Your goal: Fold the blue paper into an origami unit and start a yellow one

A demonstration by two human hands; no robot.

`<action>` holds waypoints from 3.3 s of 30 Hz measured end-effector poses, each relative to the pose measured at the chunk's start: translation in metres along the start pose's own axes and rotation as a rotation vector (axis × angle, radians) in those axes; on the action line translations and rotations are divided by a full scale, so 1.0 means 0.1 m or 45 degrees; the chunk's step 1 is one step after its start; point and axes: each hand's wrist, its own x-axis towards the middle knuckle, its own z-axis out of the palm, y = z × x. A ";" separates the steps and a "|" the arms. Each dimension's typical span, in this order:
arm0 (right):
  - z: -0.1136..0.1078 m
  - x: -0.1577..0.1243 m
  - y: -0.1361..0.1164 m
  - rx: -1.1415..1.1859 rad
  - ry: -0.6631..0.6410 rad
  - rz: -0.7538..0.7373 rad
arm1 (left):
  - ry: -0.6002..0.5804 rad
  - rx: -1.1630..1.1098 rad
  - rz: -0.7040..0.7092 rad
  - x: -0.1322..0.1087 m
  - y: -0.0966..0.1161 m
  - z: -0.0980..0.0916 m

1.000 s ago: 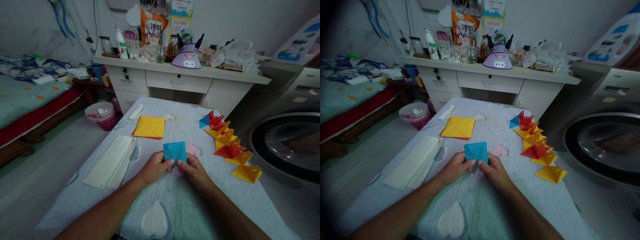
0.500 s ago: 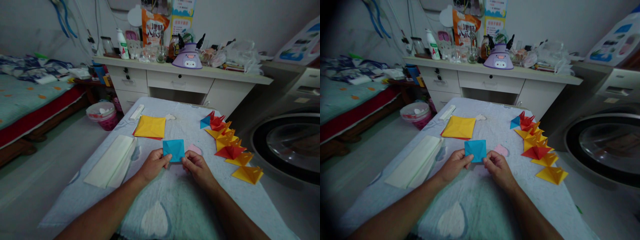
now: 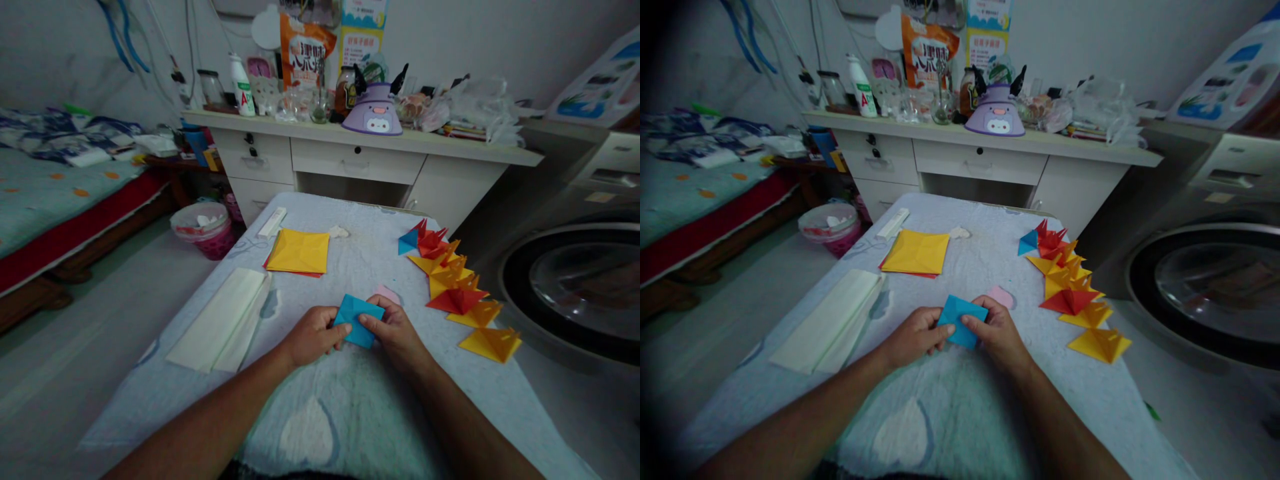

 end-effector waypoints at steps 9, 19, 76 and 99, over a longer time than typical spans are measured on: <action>0.02 -0.02 -0.01 -0.077 0.003 -0.038 | 0.215 -0.257 0.134 0.06 0.00 -0.01; -0.08 0.02 -0.02 -0.060 0.021 -0.058 | 0.308 -0.257 0.116 0.07 -0.01 -0.05; 0.00 0.02 0.06 -0.351 -0.058 -0.138 | 0.541 0.082 0.309 -0.03 0.03 -0.08; -0.06 0.01 0.10 -0.356 -0.040 -0.179 | 0.707 0.315 0.514 -0.04 0.00 -0.10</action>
